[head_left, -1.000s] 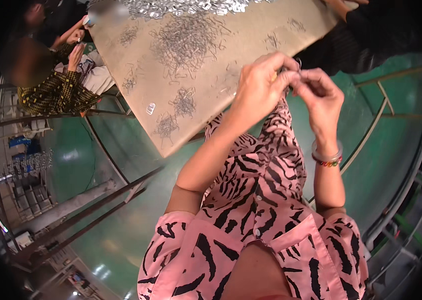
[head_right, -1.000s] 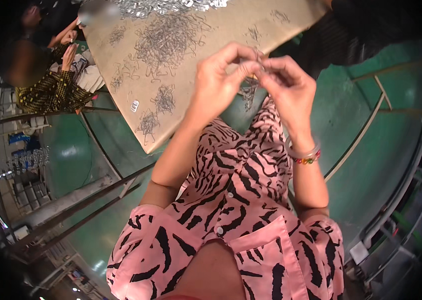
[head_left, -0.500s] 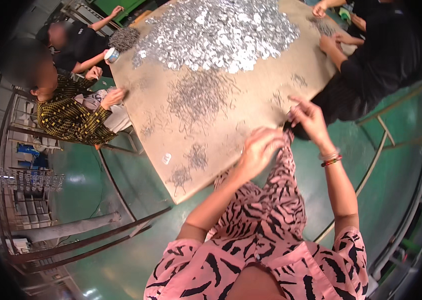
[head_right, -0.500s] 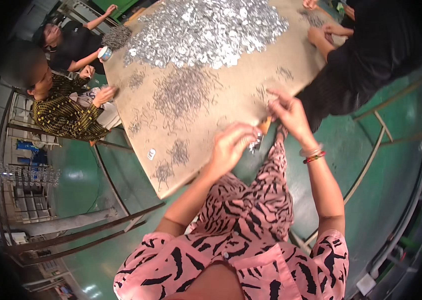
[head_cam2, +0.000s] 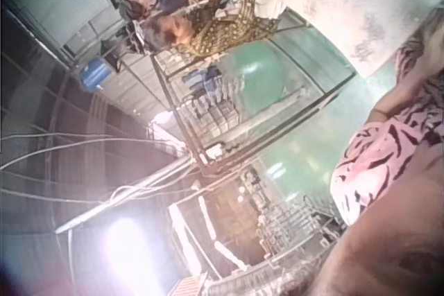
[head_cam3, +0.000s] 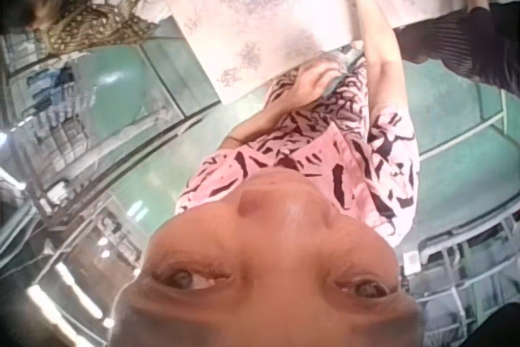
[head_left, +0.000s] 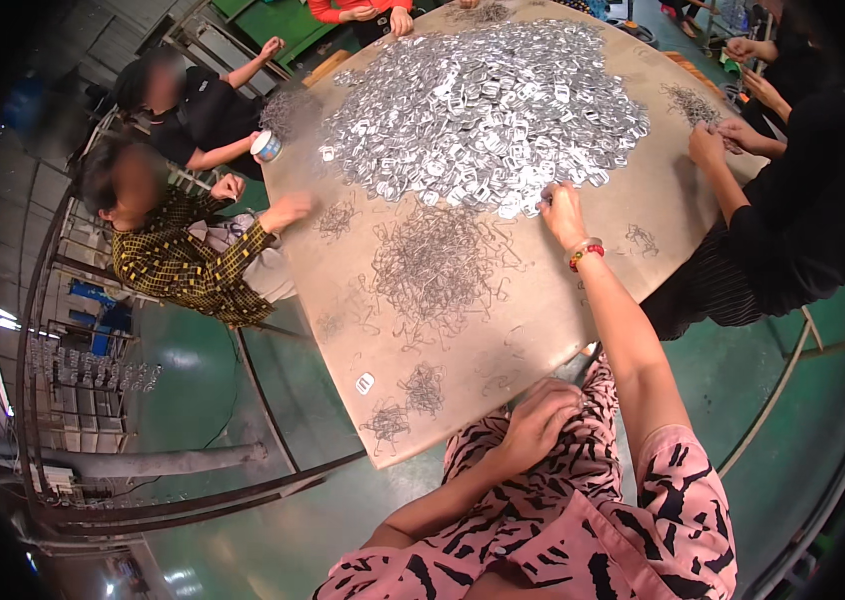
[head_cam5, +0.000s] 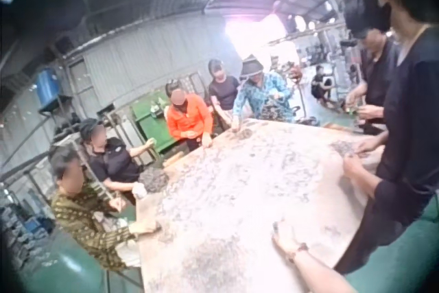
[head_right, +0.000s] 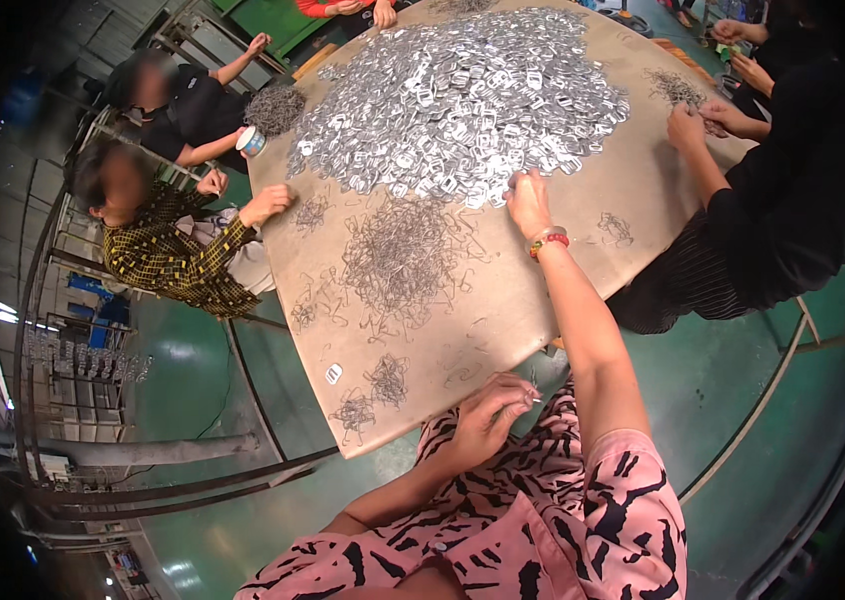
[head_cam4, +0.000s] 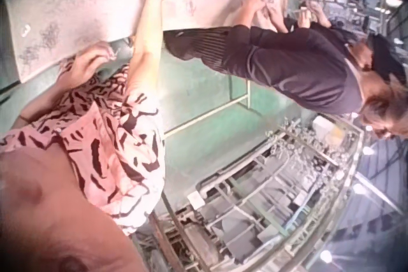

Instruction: The person sorts metal parts on a table, first handling a bundle of thin metal wires and then picking up individual metal clips to attach them to a wire rack.

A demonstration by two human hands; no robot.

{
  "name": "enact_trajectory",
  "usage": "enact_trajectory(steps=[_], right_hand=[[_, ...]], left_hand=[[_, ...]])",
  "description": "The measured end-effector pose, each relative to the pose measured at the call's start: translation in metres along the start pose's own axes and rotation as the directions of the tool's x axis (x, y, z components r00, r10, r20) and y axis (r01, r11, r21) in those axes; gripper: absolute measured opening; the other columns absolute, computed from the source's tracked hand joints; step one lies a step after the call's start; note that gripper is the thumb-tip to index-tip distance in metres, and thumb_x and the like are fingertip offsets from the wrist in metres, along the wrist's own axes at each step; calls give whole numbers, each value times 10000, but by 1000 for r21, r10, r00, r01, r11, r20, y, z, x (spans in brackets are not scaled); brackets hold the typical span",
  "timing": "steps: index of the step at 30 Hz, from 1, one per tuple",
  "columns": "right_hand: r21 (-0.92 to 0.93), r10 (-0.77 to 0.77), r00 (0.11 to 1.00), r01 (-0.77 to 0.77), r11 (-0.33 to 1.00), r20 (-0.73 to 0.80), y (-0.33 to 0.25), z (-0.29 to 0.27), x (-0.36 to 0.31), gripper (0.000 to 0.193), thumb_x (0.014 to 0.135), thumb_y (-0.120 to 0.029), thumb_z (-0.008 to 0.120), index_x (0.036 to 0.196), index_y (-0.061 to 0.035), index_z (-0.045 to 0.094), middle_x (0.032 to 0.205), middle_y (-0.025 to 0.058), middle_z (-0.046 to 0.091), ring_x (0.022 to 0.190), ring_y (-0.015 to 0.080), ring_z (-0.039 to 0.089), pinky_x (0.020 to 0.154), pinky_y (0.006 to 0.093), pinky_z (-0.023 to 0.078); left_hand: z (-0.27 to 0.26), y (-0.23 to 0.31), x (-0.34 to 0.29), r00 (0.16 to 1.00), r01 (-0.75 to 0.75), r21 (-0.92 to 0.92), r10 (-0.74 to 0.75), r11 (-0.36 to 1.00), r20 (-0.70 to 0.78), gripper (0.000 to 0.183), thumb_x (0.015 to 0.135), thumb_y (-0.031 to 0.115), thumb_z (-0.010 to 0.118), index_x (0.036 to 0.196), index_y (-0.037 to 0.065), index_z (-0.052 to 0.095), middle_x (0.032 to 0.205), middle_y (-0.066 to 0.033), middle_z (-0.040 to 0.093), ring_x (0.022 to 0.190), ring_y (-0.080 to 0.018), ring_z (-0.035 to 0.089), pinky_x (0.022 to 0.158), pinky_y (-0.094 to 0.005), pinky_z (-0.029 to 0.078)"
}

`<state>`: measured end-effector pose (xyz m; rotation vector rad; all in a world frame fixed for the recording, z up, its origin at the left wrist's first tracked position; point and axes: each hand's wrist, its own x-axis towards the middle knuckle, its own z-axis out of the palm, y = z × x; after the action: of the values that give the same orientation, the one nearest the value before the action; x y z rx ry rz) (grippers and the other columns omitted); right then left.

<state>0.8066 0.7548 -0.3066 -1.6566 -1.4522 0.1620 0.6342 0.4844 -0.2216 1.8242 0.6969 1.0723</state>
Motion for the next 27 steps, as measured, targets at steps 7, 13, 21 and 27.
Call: enact_trajectory(steps=[7,13,21,27], right_hand=[[651,375,894,-439,618,246,-25,-48,-32,120,826,2,590,916,53,529,778,105,614,668,164,616,557,255,530],[734,249,879,-477,483,407,-77,-137,-118,194,812,25,601,1000,53,567,806,103,632,643,151,615,597,239,517],[651,237,926,-376,659,294,-142,-210,-193,186,779,63,623,962,40,641,786,51,648,655,72,575,562,184,447],[692,272,921,-390,608,280,-149,-208,-202,186,773,70,629,958,55,638,777,62,638,640,90,572,553,190,442]], left_hand=[[0,-2,-2,994,49,-121,-60,991,-89,84,811,-19,585,893,-19,564,893,-143,594,812,-272,578,729,-328,465],[-7,3,0,985,127,-48,-132,991,-113,62,881,-11,516,943,-19,519,893,-87,574,830,-147,558,752,-260,452],[-12,20,6,977,57,106,-34,993,-208,99,853,68,581,925,1,574,827,-114,610,784,-202,607,680,-293,464],[-14,17,2,983,6,173,26,985,-184,120,834,111,605,900,14,579,842,-120,610,801,-277,595,713,-357,454]])
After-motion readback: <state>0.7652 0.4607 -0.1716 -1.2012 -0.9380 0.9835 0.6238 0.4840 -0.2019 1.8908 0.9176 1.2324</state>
